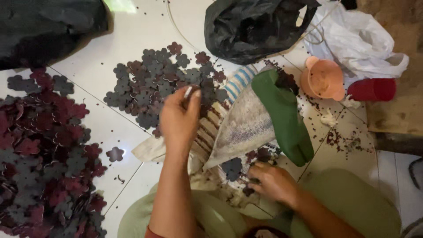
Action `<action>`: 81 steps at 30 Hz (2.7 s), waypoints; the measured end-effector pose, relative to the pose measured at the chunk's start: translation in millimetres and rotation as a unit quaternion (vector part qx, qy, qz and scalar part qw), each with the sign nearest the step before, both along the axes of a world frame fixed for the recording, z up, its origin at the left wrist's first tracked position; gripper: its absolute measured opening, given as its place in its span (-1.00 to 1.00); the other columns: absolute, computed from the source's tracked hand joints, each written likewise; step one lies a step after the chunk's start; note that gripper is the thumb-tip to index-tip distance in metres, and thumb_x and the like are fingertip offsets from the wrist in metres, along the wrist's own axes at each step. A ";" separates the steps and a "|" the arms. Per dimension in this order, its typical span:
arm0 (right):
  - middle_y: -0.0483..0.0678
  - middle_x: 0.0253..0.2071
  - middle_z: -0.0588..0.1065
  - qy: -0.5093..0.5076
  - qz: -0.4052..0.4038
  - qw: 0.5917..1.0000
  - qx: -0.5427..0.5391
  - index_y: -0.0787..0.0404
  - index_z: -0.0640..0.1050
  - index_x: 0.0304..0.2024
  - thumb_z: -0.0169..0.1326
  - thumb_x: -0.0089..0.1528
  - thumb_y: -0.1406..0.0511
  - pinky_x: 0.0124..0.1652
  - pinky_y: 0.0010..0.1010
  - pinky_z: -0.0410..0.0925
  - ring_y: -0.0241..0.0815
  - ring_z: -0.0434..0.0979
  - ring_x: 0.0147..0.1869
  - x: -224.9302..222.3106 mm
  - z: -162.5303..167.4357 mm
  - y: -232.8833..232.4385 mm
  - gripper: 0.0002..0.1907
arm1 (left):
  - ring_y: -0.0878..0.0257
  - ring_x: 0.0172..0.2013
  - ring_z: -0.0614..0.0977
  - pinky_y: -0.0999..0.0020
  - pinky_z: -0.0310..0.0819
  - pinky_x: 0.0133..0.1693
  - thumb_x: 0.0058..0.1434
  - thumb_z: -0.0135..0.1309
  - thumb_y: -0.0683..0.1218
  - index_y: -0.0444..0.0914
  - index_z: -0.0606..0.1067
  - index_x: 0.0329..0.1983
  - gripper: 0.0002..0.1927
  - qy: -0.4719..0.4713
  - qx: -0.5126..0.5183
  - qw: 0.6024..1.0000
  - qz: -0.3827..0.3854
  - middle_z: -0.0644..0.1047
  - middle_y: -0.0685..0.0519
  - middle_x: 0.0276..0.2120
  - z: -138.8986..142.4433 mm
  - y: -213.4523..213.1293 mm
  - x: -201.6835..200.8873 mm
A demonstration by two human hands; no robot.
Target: The person sits on the floor and sands the edges of small flower-shaped cut pieces one at a time using a green handheld electric sander, holding each piece against the sanding pad and setting it onto a growing pile of finished pieces.
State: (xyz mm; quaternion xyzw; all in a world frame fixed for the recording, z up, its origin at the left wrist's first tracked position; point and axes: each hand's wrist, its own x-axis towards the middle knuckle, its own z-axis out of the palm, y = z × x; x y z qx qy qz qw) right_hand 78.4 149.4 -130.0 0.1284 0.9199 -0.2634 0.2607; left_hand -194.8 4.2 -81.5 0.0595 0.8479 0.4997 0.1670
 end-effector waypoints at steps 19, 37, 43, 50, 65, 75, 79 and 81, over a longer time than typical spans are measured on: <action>0.06 -0.19 0.57 0.378 -0.158 0.908 0.083 0.31 0.54 -0.28 0.26 0.13 0.45 -0.16 -0.31 0.49 -0.06 0.64 -0.15 -67.6 69.1 23.4 -0.85 | 0.49 -0.24 0.46 0.56 0.37 -0.17 0.49 -0.01 0.00 -0.26 0.61 0.02 -0.71 -0.122 0.318 0.930 -0.137 0.61 0.20 -0.14 -21.6 46.8 34.4; 0.32 0.36 0.29 0.302 -0.233 0.914 0.137 0.39 0.20 0.44 0.14 0.29 0.19 0.28 0.03 0.16 0.31 0.29 0.36 -40.5 46.7 73.3 -0.23 | 0.38 -0.09 0.63 0.43 0.55 -0.08 0.29 0.15 -0.26 -0.35 0.42 -0.35 -0.86 -0.205 0.284 0.904 -0.247 0.63 -0.03 0.03 -62.9 69.3 68.9; 0.31 0.32 0.32 0.319 -0.226 0.909 0.147 0.42 0.20 0.41 0.13 0.27 0.18 0.29 0.01 0.17 0.31 0.30 0.35 -36.0 37.3 76.4 -0.23 | 0.39 -0.07 0.61 0.44 0.54 -0.05 0.32 0.13 -0.25 -0.38 0.44 -0.28 -0.89 -0.207 0.305 0.897 -0.244 0.64 0.02 0.02 -61.7 72.2 68.3; 0.30 0.30 0.34 0.319 -0.227 0.910 0.138 0.42 0.21 0.40 0.13 0.27 0.18 0.28 -0.01 0.18 0.28 0.32 0.33 -37.8 41.0 77.8 -0.24 | 0.40 -0.17 0.63 0.42 0.56 -0.11 0.32 0.12 -0.20 -0.38 0.53 -0.15 -0.87 -0.191 0.237 0.913 -0.271 0.67 0.05 -0.01 -42.4 71.6 66.5; 0.29 0.28 0.32 0.203 -0.286 0.932 0.097 0.28 0.10 0.45 0.47 -0.18 0.09 0.19 -0.07 0.26 0.25 0.35 0.33 -48.2 66.0 72.7 0.27 | -0.05 -0.33 0.69 0.12 0.56 -0.27 0.25 0.12 -0.13 -0.14 0.60 -0.01 -0.76 0.087 0.112 0.895 -0.424 0.64 -0.15 -0.33 -14.1 61.2 70.4; 0.21 0.20 0.43 0.328 -0.388 0.860 0.039 0.24 0.20 0.41 0.45 -0.20 0.19 0.16 -0.14 0.31 0.11 0.47 0.25 28.8 159.3 60.0 0.17 | -0.10 -0.29 0.68 0.05 0.54 -0.23 0.17 0.03 -0.17 -0.14 0.60 0.02 -0.66 0.123 0.080 0.885 -0.442 0.64 -0.18 -0.28 -7.6 53.7 77.7; 0.21 0.18 0.42 0.532 -0.441 0.702 0.172 0.23 0.19 0.40 0.47 -0.21 0.17 0.15 -0.14 0.31 0.12 0.46 0.25 47.3 151.8 58.0 0.19 | -0.10 -0.28 0.69 0.03 0.54 -0.21 0.26 0.00 -0.16 -0.14 0.61 0.01 -0.70 0.115 0.084 0.891 -0.431 0.63 -0.19 -0.29 -11.7 51.7 78.8; 0.22 0.17 0.41 0.538 -0.433 0.701 0.179 0.22 0.18 0.40 0.49 -0.21 0.16 0.15 -0.14 0.31 0.13 0.45 0.24 44.6 140.7 46.6 0.20 | -0.09 -0.27 0.69 0.03 0.55 -0.20 0.24 -0.01 -0.15 -0.15 0.61 -0.01 -0.70 0.150 0.079 0.886 -0.432 0.63 -0.18 -0.29 -16.5 53.5 77.9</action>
